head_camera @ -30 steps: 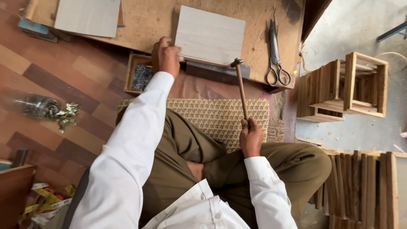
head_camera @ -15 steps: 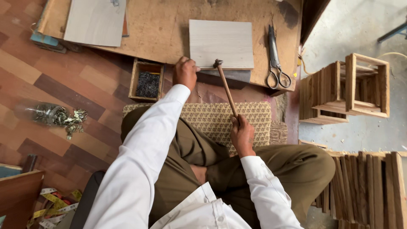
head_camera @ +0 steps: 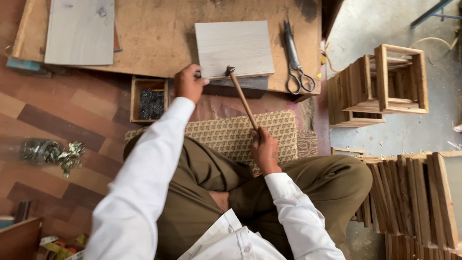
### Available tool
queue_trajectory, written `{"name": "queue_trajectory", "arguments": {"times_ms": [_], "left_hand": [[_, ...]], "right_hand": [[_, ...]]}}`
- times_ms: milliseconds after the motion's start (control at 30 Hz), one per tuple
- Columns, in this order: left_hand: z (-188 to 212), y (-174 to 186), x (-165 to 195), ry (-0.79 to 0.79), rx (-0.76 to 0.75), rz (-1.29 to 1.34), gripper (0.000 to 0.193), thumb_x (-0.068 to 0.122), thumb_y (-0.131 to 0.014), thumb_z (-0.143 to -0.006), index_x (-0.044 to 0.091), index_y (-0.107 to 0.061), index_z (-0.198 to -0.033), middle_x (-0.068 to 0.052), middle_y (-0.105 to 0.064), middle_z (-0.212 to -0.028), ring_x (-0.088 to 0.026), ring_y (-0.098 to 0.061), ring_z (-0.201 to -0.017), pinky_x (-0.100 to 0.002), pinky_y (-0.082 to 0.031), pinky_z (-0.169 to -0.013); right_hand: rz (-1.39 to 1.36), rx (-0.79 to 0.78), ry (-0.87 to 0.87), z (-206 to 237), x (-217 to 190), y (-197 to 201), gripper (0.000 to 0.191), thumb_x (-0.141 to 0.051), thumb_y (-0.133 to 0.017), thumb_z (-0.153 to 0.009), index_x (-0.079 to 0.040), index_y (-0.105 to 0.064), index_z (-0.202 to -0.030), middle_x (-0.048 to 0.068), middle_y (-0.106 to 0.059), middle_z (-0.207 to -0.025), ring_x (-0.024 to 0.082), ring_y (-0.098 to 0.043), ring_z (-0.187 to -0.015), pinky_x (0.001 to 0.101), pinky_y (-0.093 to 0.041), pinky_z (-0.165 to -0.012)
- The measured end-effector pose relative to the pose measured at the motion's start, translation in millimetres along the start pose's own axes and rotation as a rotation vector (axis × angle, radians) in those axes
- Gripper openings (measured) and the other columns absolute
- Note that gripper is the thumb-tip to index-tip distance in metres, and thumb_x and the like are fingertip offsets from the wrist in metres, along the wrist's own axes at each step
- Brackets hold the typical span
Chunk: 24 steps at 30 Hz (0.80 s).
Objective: The person sits on the floor and assembles small wooden frames by hammering nails into a rectangular wooden board. They repeatedly pick up nails, position them, and strike them with a hammer, occasionally adjusting the board or using scissors to trim a wire.
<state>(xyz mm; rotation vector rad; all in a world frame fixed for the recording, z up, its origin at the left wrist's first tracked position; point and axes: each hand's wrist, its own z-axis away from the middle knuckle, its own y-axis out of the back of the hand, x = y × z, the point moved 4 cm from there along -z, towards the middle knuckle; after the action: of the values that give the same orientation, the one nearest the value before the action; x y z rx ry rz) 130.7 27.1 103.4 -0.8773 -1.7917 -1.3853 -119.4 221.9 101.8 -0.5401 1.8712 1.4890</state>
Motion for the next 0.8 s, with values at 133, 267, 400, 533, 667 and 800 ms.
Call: {"name": "queue_trajectory", "arguments": {"times_ms": [133,267,400,533,667,800], "left_hand": [[-7.2,45.6,-32.7,0.063,-0.173,-0.349,0.004,0.004,-0.072,-0.095,0.001,-0.071,-0.092,-0.016,-0.078,-0.101,-0.03,-0.076,-0.093,-0.043,-0.06,-0.084],[2.9,87.8,-102.1,0.332,-0.424,-0.716,0.02,0.001,-0.064,-0.091,0.006,-0.078,-0.105,-0.022,-0.071,-0.118,-0.043,-0.07,-0.104,-0.051,-0.057,-0.091],[20.7,88.9,-124.9,0.102,-0.489,-0.687,0.039,-0.004,-0.067,-0.079,0.011,-0.077,-0.114,-0.024,-0.069,-0.119,-0.043,-0.066,-0.11,-0.05,-0.054,-0.096],[23.0,81.6,-121.5,0.15,-0.581,-0.803,0.027,-0.001,-0.065,-0.087,0.008,-0.077,-0.11,-0.024,-0.07,-0.12,-0.044,-0.067,-0.112,-0.052,-0.054,-0.097],[22.5,94.2,-110.4,0.156,-0.457,-0.753,0.025,-0.003,-0.064,-0.085,0.007,-0.076,-0.105,-0.024,-0.066,-0.124,-0.045,-0.064,-0.112,-0.053,-0.053,-0.095],[30.7,99.7,-113.6,0.221,-0.551,-0.765,0.031,-0.001,-0.064,-0.087,0.01,-0.075,-0.114,-0.021,-0.067,-0.13,-0.043,-0.065,-0.117,-0.05,-0.054,-0.1]], "right_hand": [[-0.006,-0.016,-0.025,-1.7,-0.2,3.2,0.017,-0.017,-0.065,-0.098,-0.001,-0.071,-0.099,0.025,-0.069,-0.078,0.043,-0.07,-0.071,0.0486,-0.053,-0.064],[0.031,-0.014,-0.04,-1.3,0.8,2.3,0.017,-0.017,-0.065,-0.098,-0.001,-0.071,-0.099,0.026,-0.07,-0.081,0.044,-0.068,-0.074,0.0498,-0.052,-0.066],[-0.007,-0.021,-0.071,0.8,5.1,-1.6,0.017,-0.017,-0.065,-0.098,-0.001,-0.069,-0.102,0.026,-0.07,-0.083,0.043,-0.069,-0.074,0.0494,-0.053,-0.066],[-0.022,0.015,0.01,1.9,5.1,-3.6,0.017,-0.016,-0.065,-0.098,-0.001,-0.07,-0.104,0.026,-0.07,-0.086,0.044,-0.069,-0.079,0.0486,-0.053,-0.067],[-0.011,0.024,-0.014,2.2,5.2,-6.2,0.02,-0.016,-0.066,-0.096,0.0,-0.071,-0.108,0.026,-0.071,-0.085,0.043,-0.071,-0.076,0.0471,-0.054,-0.065],[-0.046,0.008,-0.036,2.6,1.3,-6.5,0.02,-0.015,-0.065,-0.097,0.001,-0.072,-0.107,0.025,-0.072,-0.085,0.039,-0.073,-0.073,0.0449,-0.055,-0.064]]}}
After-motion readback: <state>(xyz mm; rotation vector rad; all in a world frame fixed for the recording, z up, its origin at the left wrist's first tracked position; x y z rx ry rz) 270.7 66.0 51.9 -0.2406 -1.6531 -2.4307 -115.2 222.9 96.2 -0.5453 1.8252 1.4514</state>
